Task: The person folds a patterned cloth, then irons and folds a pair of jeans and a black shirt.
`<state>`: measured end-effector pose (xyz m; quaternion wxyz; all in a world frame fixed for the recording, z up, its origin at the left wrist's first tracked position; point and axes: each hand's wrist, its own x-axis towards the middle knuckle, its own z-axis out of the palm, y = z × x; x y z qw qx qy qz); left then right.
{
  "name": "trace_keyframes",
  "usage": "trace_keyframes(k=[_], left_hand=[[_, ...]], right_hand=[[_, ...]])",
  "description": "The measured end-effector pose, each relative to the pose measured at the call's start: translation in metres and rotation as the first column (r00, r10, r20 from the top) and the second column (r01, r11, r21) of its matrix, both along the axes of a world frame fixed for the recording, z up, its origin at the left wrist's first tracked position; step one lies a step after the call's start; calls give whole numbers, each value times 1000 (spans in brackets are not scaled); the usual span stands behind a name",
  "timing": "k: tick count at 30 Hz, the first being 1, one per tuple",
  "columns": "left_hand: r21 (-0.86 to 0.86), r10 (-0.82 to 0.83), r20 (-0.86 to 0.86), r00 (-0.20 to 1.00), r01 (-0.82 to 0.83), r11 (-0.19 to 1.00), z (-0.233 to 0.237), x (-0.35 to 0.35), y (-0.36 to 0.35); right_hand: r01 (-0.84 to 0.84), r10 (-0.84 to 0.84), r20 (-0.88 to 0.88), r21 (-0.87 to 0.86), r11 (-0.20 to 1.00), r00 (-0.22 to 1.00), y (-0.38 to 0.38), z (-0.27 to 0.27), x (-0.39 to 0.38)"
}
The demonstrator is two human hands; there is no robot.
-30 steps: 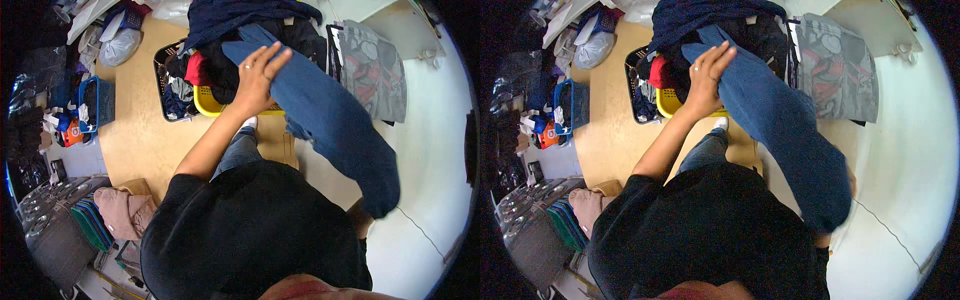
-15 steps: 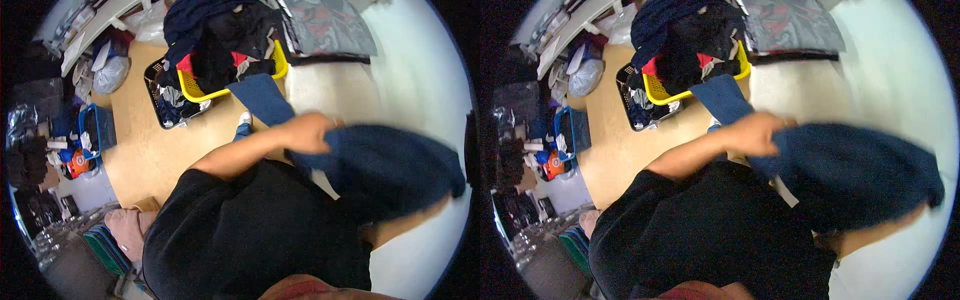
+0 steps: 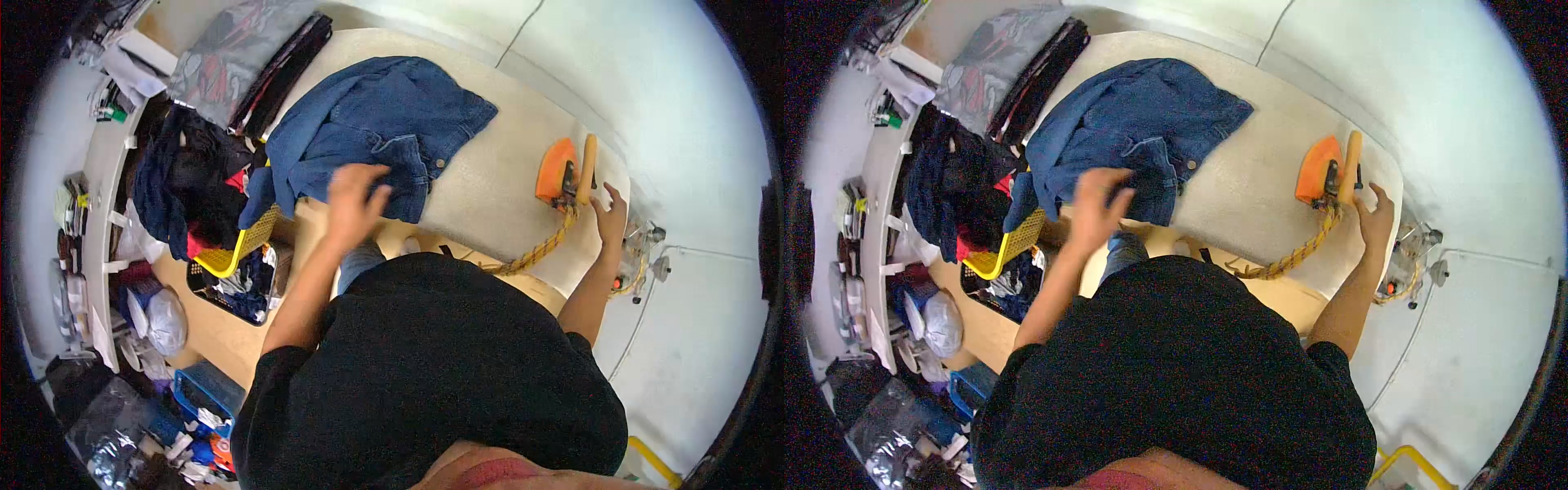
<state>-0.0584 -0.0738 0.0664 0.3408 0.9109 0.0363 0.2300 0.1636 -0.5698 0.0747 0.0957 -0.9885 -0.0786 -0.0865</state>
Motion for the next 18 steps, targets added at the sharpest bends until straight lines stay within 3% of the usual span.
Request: trace_keyframes(k=[1, 2, 3, 4, 5, 6, 7, 8, 9, 10, 12, 13, 17, 18], left_hand=[[31, -103, -25, 994, 104, 994, -4, 11, -21], [16, -210, -133, 969, 214, 977, -4, 20, -38], [111, -274, -174, 946, 295, 949, -9, 26, -50], [150, -323, -323, 890, 385, 911, -3, 28, -61], [166, -304, -334, 892, 373, 913, -9, 29, -66], [249, -283, -441, 852, 419, 873, -22, 28, -69], [318, -251, -541, 803, 471, 823, -32, 27, -69], [374, -206, -561, 801, 468, 800, -42, 27, -67], [386, -191, -562, 805, 459, 800, -40, 26, -61], [412, -171, -513, 841, 416, 810, -38, 24, -54], [435, -148, -464, 873, 371, 821, -36, 18, -44], [385, -123, -482, 868, 336, 860, -33, 18, -39], [248, -79, -422, 903, 198, 948, -13, 21, -21], [168, -117, -285, 951, 170, 971, 4, 20, -16]], right_hand=[[40, -25, -53, 296, 954, 998, 4, -11, 2], [84, -27, -110, 564, 821, 994, 10, -19, 6], [84, -20, -117, 576, 813, 993, 23, -21, 10], [49, 3, -82, 623, 781, 997, 38, -22, 14], [9, 27, -44, 668, 744, 999, 52, -24, 19], [-94, 73, 62, 484, 870, 995, 65, -27, 24], [-105, 86, 61, 499, 860, 994, 68, -33, 28], [-133, 102, 97, 404, 905, 990, 68, -39, 34], [-155, 119, 134, 302, 941, 984, 73, -38, 38], [-161, 123, 137, 311, 937, 983, 73, -35, 39], [-292, 270, 174, 115, 950, 947, 62, -24, 34], [-299, 277, 175, 116, 947, 945, 53, -27, 37], [-163, 157, 99, 66, 984, 983, 15, -38, 45], [36, -17, 173, -109, 993, 985, 25, -26, 37]])
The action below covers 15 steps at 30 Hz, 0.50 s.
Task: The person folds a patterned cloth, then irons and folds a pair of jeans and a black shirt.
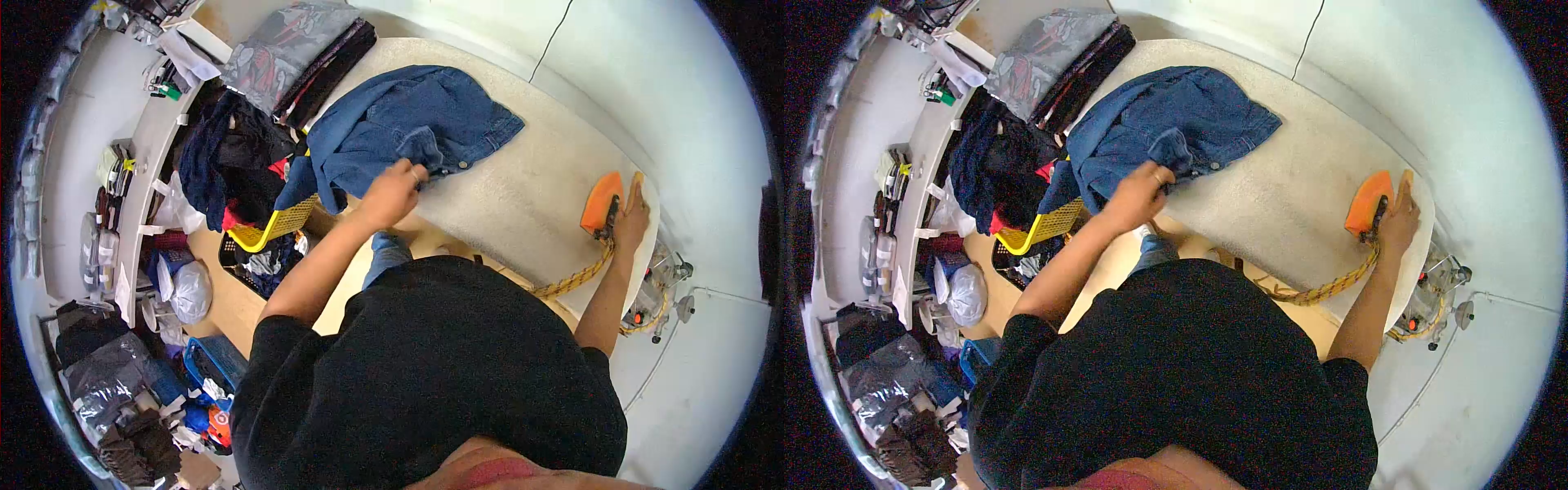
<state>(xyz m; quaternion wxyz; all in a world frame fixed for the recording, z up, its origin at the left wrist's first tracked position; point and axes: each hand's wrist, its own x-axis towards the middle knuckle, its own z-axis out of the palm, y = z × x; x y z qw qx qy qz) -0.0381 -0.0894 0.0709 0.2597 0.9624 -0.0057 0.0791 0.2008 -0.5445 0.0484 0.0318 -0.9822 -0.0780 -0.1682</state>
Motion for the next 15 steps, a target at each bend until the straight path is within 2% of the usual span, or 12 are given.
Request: trace_keyframes(k=[1, 2, 3, 4, 5, 6, 7, 8, 11, 13, 14, 15], left_hand=[[-43, 41, 31, 999, -40, 998, 21, 1, 2], [-50, 46, 34, 998, -44, 998, 39, 2, 7], [-56, 49, 38, 998, -47, 997, 56, 3, 12], [-56, 40, 62, 997, -37, 998, 73, 4, 15], [-53, 31, 88, 996, -27, 998, 89, 4, 16], [-88, 52, 51, 997, -47, 995, 107, 3, 16], [-79, 52, 55, 997, -47, 996, 121, 1, 15], [-51, 26, 57, 998, -23, 998, 134, -1, 16], [-43, -28, 99, 995, 32, 999, 168, -14, 19], [-44, -34, 130, 991, 40, 998, 192, -30, 26], [-3, 13, 102, 995, -13, 1000, 202, -39, 32], [-41, 71, 97, 993, -67, 997, 213, -50, 35]], right_hand=[[207, -192, 102, -160, 965, 976, 8, 8, -6], [-38, 51, 237, -61, 997, 970, 14, 10, -3], [-35, 48, 238, -58, 998, 970, 34, 12, -9], [-267, 249, 144, 124, 956, 958, 71, 18, -24], [-457, 453, 92, 320, 830, 887, 111, 24, -42], [-521, 646, 3, 593, 613, 763, 152, 29, -62], [-555, 808, -36, 710, 435, 588, 189, 34, -81], [-681, 863, 84, 654, 329, 497, 221, 46, -103], [-708, 874, 166, 663, 244, 457, 282, 41, -122], [-752, 827, 125, 507, 422, 548, 308, 34, -118], [-780, 838, 161, 488, 392, 522, 313, 36, -113], [-787, 839, 175, 486, 381, 515, 316, 44, -109]])
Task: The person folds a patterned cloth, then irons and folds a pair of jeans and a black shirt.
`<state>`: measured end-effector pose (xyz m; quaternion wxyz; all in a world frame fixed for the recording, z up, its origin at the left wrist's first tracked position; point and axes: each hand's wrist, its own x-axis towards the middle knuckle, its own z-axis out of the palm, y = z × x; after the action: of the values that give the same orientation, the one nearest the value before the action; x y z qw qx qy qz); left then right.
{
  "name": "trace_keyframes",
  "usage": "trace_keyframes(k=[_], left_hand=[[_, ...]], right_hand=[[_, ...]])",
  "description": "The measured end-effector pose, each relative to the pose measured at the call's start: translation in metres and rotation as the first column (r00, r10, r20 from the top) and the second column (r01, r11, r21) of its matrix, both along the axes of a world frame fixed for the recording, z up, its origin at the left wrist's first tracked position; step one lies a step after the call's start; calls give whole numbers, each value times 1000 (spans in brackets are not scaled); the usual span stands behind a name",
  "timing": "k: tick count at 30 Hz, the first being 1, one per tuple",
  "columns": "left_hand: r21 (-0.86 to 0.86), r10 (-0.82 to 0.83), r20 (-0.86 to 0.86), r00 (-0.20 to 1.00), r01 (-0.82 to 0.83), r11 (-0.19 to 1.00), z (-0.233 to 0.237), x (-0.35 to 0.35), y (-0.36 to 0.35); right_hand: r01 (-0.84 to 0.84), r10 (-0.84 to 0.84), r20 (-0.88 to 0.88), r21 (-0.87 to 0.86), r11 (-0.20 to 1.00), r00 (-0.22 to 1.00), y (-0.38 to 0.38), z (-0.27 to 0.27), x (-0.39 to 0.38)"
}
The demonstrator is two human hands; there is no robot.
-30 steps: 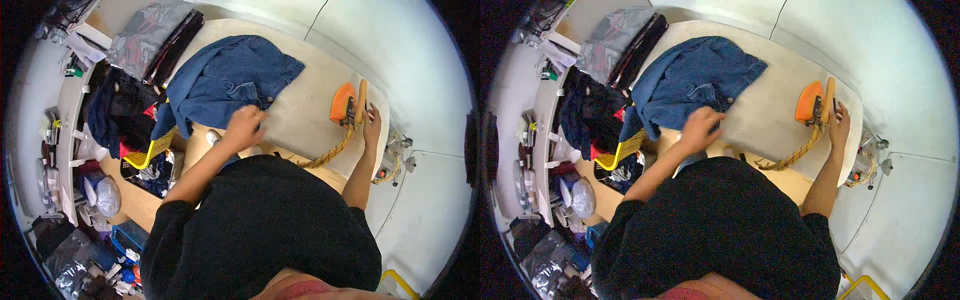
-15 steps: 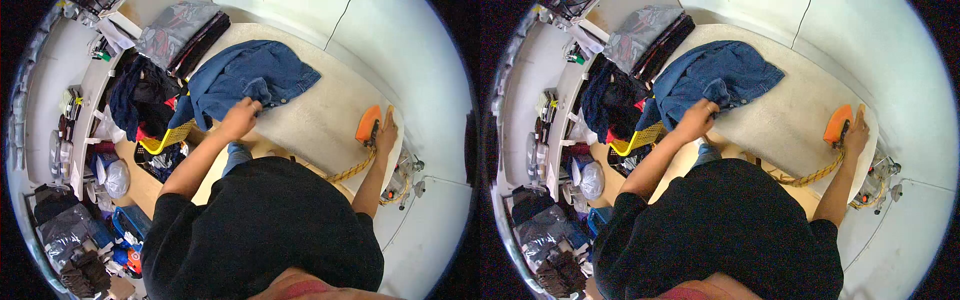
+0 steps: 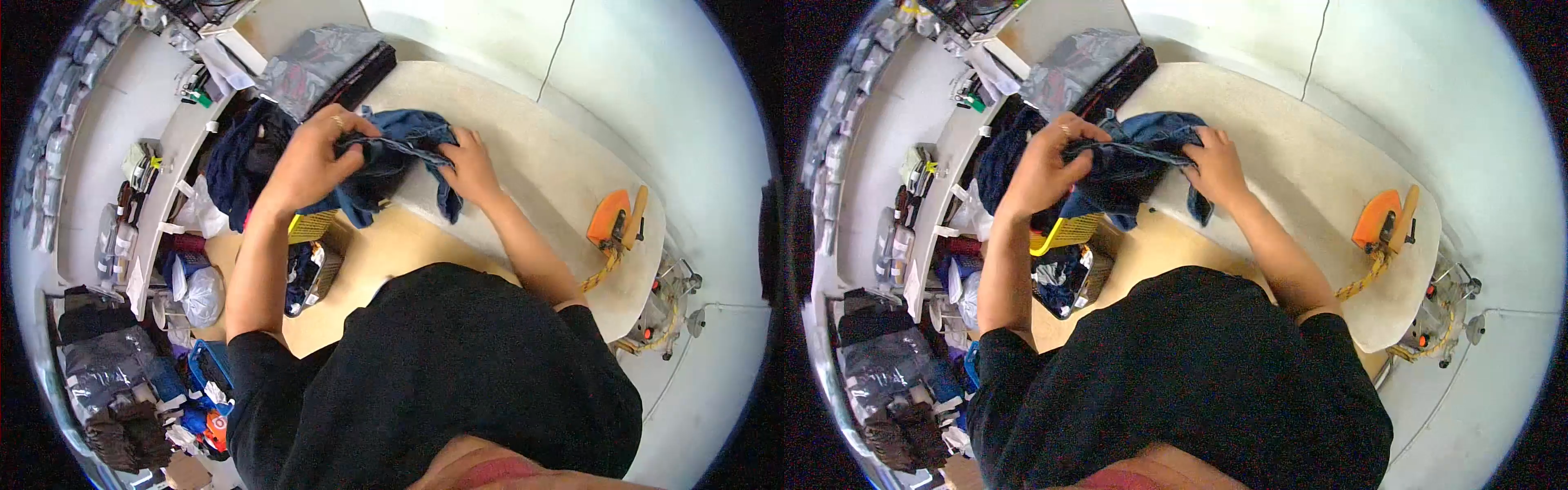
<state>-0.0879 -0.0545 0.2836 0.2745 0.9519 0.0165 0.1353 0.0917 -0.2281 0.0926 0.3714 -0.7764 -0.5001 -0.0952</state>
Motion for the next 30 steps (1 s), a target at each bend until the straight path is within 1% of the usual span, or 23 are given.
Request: trace_keyframes(k=[2, 4, 6, 7, 8, 9, 10, 12, 13, 14, 15, 17, 18, 20, 21, 22, 24, 25, 26, 27, 28, 29, 30], left_hand=[[80, 62, 43, 997, -66, 995, 10, -17, 19], [144, 151, 11, 988, -151, 978, 13, -27, 40], [343, 55, 60, 997, -72, 937, 8, -38, 58], [308, -44, 130, 990, 1, 952, 6, -41, 52], [136, -135, 117, 984, 119, 984, -1, -41, 49], [-102, -140, 14, 990, 140, 985, 2, -48, 32], [-337, -169, -84, 982, 131, 932, 4, -58, 15], [-261, -45, -14, 999, 39, 965, -7, -68, 12], [-221, 58, 12, 998, -54, 974, -7, -75, 17], [-315, 127, -72, 989, -143, 938, -2, -87, 26], [-268, 160, -16, 987, -159, 950, 2, -99, 43], [-246, 168, 103, 980, -139, 959, 20, -127, 71], [-268, 146, 165, 975, -98, 959, 38, -143, 79], [-262, 153, 159, 975, -107, 959, 58, -171, 102], [-205, 116, 122, 986, -89, 975, 67, -181, 112], [-313, 159, -2, 987, -152, 937, 79, -192, 106], [-112, 162, -183, 970, -184, 977, 88, -205, 125], [-160, 30, -163, 986, -56, 985, 97, -209, 119], [-160, 11, -163, 987, -37, 986, 104, -211, 120], [-120, 6, -118, 993, -20, 993, 109, -214, 124], [-80, 1, -72, 997, -7, 997, 115, -217, 129], [-54, 33, -98, 995, -39, 998, 122, -220, 133], [100, 87, -90, 992, -77, 992, 128, -221, 137]], right_hand=[[-92, 94, 58, -38, 995, 994, 2, 33, 6], [-153, 147, 132, 38, 987, 980, 5, 87, 6], [-420, 436, 102, -152, 895, 894, 13, 143, -3], [-497, 509, 17, -192, 846, 860, 23, 160, -11], [-501, 515, 28, -188, 845, 857, 33, 175, -21], [-501, 521, 71, -195, 843, 850, 42, 189, -31], [-498, 526, 114, -203, 843, 843, 51, 203, -40], [-473, 514, 35, -342, 812, 857, 66, 234, -53], [-477, 529, 89, -325, 817, 844, 72, 240, -57], [-482, 541, 142, -310, 820, 829, 77, 244, -62], [-479, 540, 150, -311, 821, 828, 79, 247, -66], [-595, 633, -21, -366, 715, 774, 77, 247, -72], [-590, 628, -18, -367, 719, 778, 73, 245, -75], [-607, 632, -137, -486, 629, 763, 64, 242, -79], [-598, 561, -245, -505, 622, 790, 58, 252, -86], [-587, 550, -240, -504, 634, 800, 55, 253, -83], [-524, 525, -69, -246, 815, 848, 47, 254, -72], [-470, 477, -39, -258, 844, 878, 37, 273, -83], [-416, 429, -11, -269, 869, 903, 24, 298, -92], [-373, 386, -12, -294, 880, 922, 15, 312, -98], [-263, 297, 22, -402, 877, 955, 3, 327, -112], [-228, 244, -24, -450, 863, 970, -5, 343, -124], [-197, 189, -68, -499, 844, 980, -10, 355, -135]])
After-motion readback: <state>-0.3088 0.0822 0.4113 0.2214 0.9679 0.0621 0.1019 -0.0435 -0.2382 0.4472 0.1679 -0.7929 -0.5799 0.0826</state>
